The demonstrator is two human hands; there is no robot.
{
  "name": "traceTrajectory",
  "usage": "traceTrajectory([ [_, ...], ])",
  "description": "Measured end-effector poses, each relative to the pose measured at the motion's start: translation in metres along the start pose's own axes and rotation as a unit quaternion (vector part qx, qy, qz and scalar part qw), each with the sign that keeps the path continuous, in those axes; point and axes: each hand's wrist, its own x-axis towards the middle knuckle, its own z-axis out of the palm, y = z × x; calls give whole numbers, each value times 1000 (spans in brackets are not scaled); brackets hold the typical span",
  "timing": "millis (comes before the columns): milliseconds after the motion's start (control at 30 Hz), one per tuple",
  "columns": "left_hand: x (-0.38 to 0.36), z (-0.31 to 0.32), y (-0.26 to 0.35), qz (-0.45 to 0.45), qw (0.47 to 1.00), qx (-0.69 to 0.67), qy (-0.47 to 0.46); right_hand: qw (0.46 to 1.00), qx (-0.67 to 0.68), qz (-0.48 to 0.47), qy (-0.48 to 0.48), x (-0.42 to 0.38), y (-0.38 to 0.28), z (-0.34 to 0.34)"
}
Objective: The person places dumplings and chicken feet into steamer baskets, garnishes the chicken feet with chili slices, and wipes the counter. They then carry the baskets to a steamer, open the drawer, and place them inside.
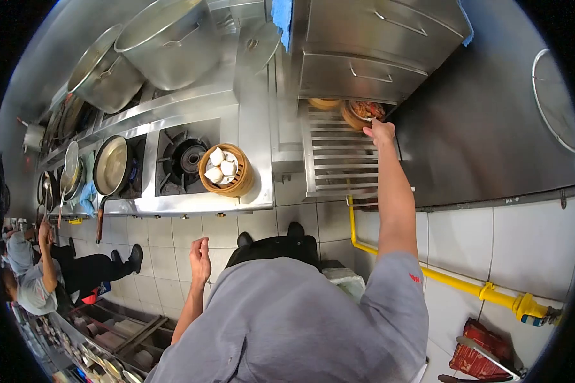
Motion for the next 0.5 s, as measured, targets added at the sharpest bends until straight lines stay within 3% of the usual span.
traceTrajectory([
  [100,-7,-2,-2,-22,1000,0,5,995,84,-15,-46,6,2,11],
  [200,-9,-1,-9,-23,1000,-2,7,988,60,-29,-137,-3,3,19],
  [300,-6,-3,-7,-1,1000,6,7,964,-103,-4,-244,-26,-6,33],
  [400,4,-6,-11,1,1000,-4,-5,902,-248,-90,-342,-107,-26,68],
  [433,10,-6,-18,27,1000,13,-4,887,-264,-108,-362,-137,-28,85],
  [500,21,-6,-10,-5,999,-27,-25,841,-293,-144,-431,-187,-26,117],
])
